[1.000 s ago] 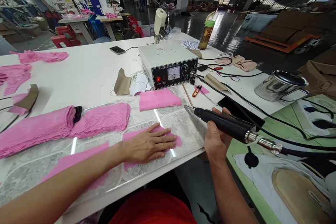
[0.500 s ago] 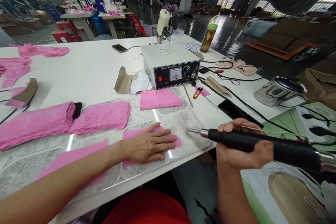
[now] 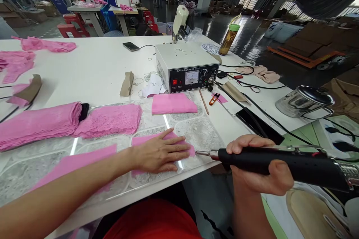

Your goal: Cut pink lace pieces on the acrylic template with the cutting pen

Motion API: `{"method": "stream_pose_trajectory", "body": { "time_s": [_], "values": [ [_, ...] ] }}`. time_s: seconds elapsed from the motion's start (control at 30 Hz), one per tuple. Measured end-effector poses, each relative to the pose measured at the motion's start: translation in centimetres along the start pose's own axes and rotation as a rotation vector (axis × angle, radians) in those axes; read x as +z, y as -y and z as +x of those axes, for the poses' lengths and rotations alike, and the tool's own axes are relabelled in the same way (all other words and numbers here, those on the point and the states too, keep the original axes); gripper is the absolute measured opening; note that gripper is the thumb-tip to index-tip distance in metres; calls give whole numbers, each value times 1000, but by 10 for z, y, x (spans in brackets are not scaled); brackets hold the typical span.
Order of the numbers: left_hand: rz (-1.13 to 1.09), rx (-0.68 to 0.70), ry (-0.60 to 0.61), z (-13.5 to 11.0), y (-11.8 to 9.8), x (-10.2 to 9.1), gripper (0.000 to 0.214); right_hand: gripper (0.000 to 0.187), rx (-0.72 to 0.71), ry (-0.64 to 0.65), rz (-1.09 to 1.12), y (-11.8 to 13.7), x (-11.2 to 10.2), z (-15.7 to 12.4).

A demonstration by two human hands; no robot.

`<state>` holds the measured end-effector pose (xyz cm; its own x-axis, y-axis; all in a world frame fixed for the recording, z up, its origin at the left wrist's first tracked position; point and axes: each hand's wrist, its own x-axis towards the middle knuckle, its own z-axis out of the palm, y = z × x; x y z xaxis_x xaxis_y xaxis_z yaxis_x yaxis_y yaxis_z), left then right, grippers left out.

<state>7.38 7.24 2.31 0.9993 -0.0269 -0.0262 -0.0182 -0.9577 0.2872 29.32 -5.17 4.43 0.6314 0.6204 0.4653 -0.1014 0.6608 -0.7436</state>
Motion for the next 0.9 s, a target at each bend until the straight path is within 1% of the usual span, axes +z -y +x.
{"method": "stream_pose_trajectory", "body": {
  "time_s": [0.33, 0.67, 0.77, 0.9],
  "values": [
    [-16, 10, -51, 0, 0, 1, 52, 25, 10, 10, -10, -2, 2, 0],
    [-42, -1, -26, 0, 0, 1, 53, 21, 9, 43, -35, -3, 1, 0],
    [-42, 10, -52, -1, 1, 2, 54, 22, 4, 48, -34, -4, 1, 2],
    [-50, 35, -79, 0, 1, 2, 54, 23, -4, 6, -43, 0, 3, 6]
  ]
}}
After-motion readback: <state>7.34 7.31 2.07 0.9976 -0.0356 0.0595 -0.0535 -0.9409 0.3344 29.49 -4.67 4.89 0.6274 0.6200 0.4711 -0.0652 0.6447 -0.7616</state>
